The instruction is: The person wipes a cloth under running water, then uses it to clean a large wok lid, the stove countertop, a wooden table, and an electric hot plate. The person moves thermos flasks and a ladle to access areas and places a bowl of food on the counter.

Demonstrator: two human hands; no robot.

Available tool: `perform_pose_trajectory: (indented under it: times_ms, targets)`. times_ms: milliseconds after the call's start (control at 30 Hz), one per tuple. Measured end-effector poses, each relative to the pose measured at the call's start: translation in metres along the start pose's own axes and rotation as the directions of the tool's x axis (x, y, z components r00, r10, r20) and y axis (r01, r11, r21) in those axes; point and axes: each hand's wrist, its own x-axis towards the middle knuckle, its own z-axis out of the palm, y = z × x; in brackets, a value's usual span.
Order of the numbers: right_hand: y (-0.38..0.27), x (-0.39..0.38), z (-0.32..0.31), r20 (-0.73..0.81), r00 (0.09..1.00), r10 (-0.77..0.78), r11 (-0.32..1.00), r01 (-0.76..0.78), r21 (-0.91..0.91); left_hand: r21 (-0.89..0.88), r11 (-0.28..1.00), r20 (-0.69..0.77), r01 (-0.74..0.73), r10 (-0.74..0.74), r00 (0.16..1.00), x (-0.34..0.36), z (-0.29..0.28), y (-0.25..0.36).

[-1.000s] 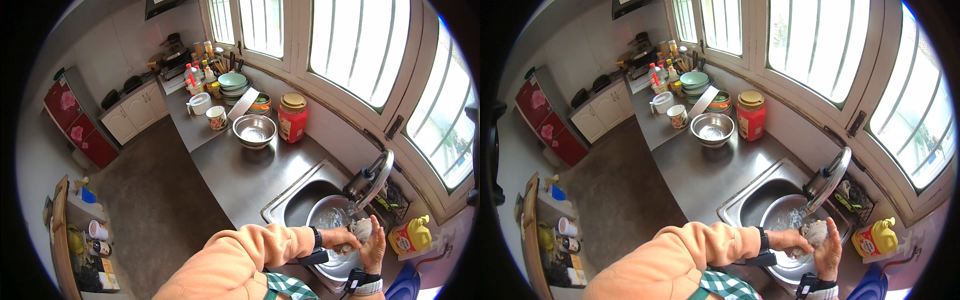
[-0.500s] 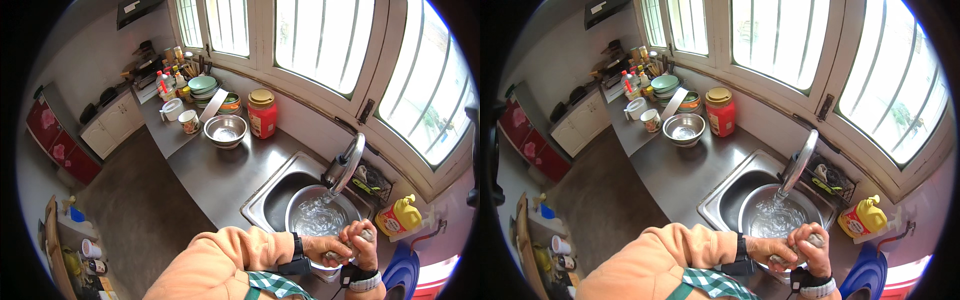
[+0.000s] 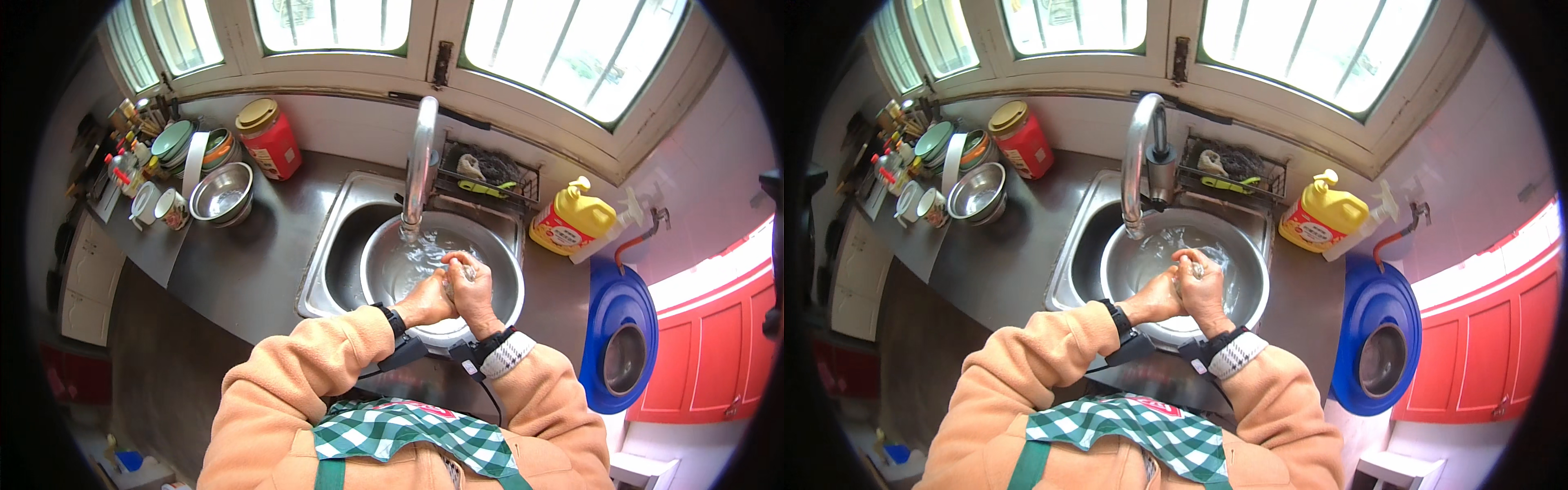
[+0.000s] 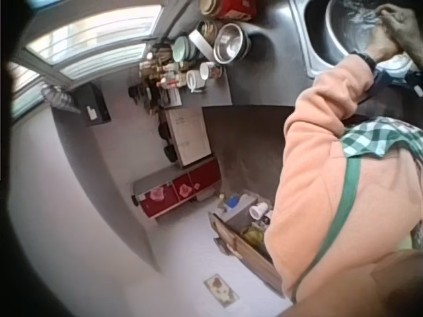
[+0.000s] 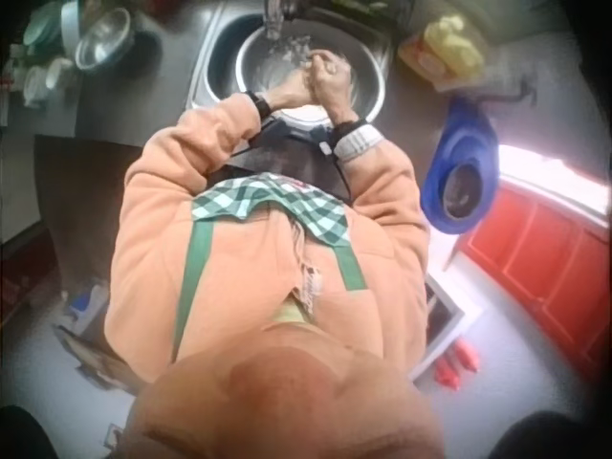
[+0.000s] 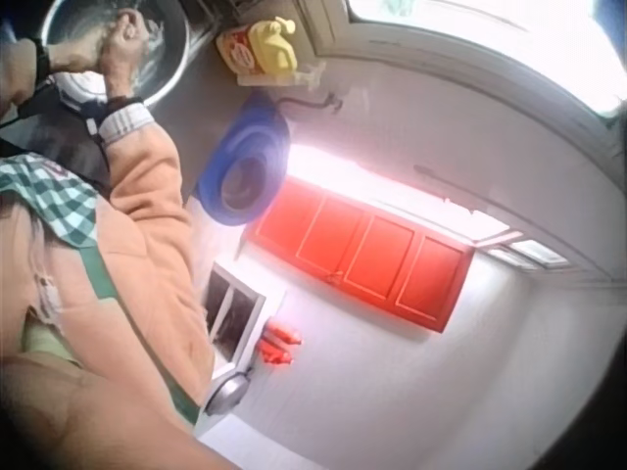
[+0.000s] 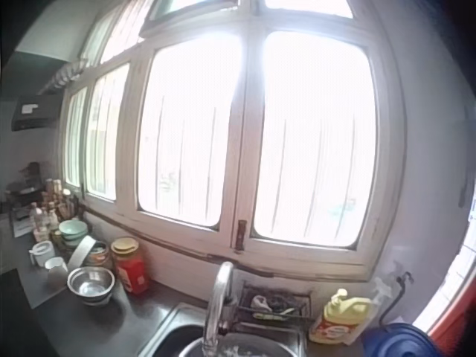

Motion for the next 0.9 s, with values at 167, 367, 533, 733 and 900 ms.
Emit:
perform_pose_trajectory:
  times_ms: [167,367,533,733,900]
  targets:
    - [0.016,0.002,0.010,-0.074,0.987,0.142,0.946,-0.113,0.304,0.183,0.951,-0.047,0.249,-0.245,0.968,-0.009,-0.009,0.012]
    - [0.024,-0.002,0.021,-0.194,0.949,0.249,0.888,-0.143,0.438,0.316,0.932,-0.081,0.180,-0.162,0.983,-0.013,-0.010,0.010]
    - [0.011,-0.016,0.029,-0.273,0.909,0.316,0.791,-0.093,0.605,0.360,0.930,-0.064,0.068,-0.048,0.997,-0.017,-0.015,0.003]
    - [0.014,-0.033,0.051,-0.452,0.783,0.428,0.751,-0.030,0.660,0.496,0.863,0.078,-0.102,0.073,0.994,-0.034,-0.028,-0.008]
    - [-0.015,-0.053,0.046,-0.306,0.774,0.554,0.470,0.012,0.883,0.425,0.871,0.079,-0.247,0.236,0.968,-0.049,-0.043,-0.002]
